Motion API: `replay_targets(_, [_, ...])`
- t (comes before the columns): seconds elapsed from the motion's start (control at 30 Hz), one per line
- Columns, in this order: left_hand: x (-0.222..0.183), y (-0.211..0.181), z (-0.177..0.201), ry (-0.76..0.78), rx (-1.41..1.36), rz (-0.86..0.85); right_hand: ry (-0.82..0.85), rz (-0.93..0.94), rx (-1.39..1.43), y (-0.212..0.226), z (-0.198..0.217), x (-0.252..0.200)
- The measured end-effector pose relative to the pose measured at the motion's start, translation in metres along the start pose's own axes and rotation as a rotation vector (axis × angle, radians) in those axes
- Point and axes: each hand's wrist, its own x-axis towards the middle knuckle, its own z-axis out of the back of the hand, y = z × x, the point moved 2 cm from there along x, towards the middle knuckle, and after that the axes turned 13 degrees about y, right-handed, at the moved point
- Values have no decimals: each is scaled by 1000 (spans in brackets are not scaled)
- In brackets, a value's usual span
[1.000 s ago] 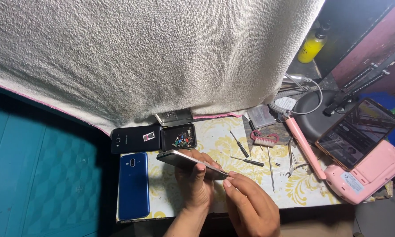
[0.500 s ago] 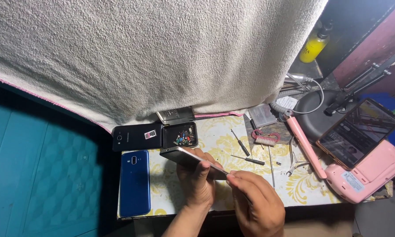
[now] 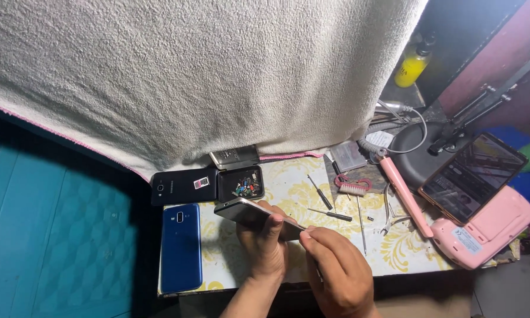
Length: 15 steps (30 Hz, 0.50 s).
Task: Using a small prying tool to carefully remove the back cover from a smartphone.
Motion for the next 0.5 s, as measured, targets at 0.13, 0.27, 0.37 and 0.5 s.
replay_targets(0.13, [-2,10,9,-31,-61,-18,-74,-277,271,-2,-3,-1])
replay_targets(0.27, [-1,-2,1,-24,68,-27,-69,-170,221,-1,0,-3])
replay_targets(0.37, [-2,0,0,20,69,-27,-113,-247,255,0,2,0])
replay_targets(0.5, [-4,-4,0,38,220,-5,-76,-575,449,-16,8,6])
